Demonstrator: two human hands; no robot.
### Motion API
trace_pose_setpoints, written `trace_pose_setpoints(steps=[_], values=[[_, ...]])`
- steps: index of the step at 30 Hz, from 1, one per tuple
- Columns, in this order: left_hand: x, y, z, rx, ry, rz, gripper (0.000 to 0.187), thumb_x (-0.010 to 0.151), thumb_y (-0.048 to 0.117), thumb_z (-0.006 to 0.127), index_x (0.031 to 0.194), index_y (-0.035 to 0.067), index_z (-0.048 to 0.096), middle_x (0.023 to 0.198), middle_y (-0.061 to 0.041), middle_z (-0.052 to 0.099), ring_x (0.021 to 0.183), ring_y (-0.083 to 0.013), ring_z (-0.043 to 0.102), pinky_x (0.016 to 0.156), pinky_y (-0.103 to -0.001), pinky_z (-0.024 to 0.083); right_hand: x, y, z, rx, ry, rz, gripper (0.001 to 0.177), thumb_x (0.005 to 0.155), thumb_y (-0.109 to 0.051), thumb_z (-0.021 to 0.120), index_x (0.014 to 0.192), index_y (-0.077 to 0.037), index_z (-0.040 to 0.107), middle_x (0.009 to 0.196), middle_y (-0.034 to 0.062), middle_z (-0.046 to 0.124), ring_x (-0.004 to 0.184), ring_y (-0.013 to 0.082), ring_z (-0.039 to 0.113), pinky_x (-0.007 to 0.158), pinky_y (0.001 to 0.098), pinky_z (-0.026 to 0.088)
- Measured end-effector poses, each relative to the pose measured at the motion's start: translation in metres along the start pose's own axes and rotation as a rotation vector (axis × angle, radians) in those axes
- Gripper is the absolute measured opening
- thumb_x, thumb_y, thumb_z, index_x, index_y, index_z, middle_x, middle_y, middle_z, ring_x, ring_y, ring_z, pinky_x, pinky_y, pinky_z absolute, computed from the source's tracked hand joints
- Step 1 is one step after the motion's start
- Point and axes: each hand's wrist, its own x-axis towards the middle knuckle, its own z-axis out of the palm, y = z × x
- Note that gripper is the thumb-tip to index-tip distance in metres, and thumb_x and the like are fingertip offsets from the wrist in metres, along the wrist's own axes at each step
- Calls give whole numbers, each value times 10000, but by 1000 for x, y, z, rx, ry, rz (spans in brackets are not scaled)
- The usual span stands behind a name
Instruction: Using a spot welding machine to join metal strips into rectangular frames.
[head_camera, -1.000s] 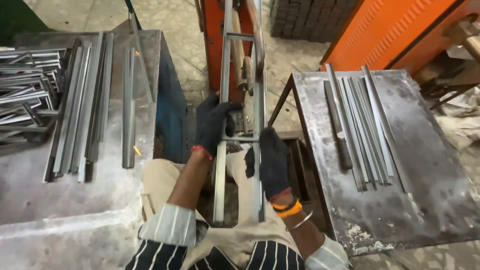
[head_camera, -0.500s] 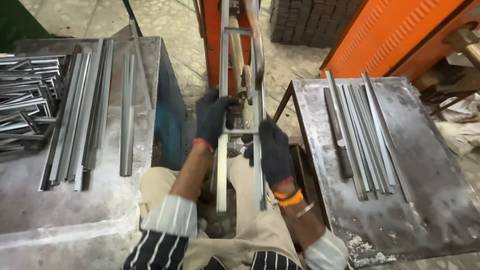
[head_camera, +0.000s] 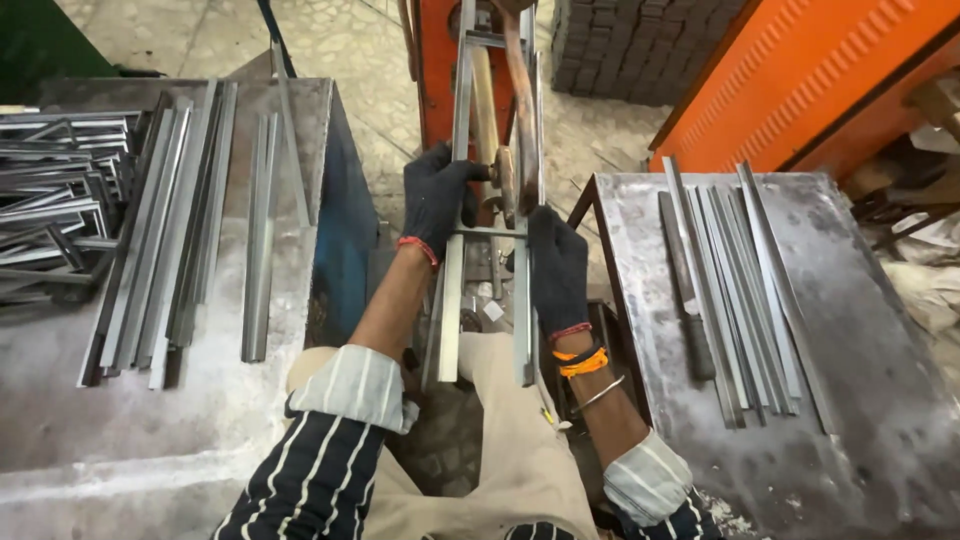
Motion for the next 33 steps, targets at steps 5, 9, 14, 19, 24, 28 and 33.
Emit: trace_pose_setpoints(steps=[5,9,14,19,24,28,33], values=[[4,-7,-3,25,13,-24,98,830,62,683,794,-29,696,584,-112,655,380,-195,578,349,-343,448,8,0,5,7,3,-21,451,1054,-468,547,860,-72,643,673,-45,532,589,59,516,528,271,434],[2,-2,-5,-21,-56,8,108,848,81,654,832,-8,713,562,-108,620,382,-187,558,364,-335,450,-5,-7,5,17,41,31,492,1072,-470,509,788,-77,594,653,-45,516,572,73,522,528,279,454],[-63,0,-9,-16,-9,-42,136,878,100,670,838,-18,723,555,-98,609,398,-175,562,370,-322,428,-67,-11,-3,-21,33,11,489,1093,-448,512,821,-58,628,689,-36,564,622,60,516,556,272,429],[-126,10,-12,-47,32,-112,158,889,125,661,873,-5,750,572,-70,640,389,-153,534,363,-308,412,-126,-1,-9,24,38,116,423,1083,-388,521,968,-18,692,752,43,644,639,117,576,579,316,479],[-157,7,-18,-37,11,-125,153,860,107,677,950,-8,723,535,-67,589,370,-142,522,351,-291,407,-161,81,-37,-371,5,-382,417,1119,-224,470,1429,43,551,1449,242,580,1375,312,532,1153,429,429],[-182,25,-14,-11,25,-171,177,855,95,678,970,-27,733,540,-66,576,363,-139,511,330,-291,387,-185,66,-33,-567,9,-557,444,1111,-211,461,1485,23,510,1493,257,547,1438,345,486,1191,446,412],[-184,16,-33,-70,-61,-143,182,859,63,649,1017,10,724,668,-51,694,390,-126,526,344,-281,400,-197,18,-4,552,-23,427,445,1115,-288,576,1365,74,503,995,288,523,841,371,530,694,494,451]])
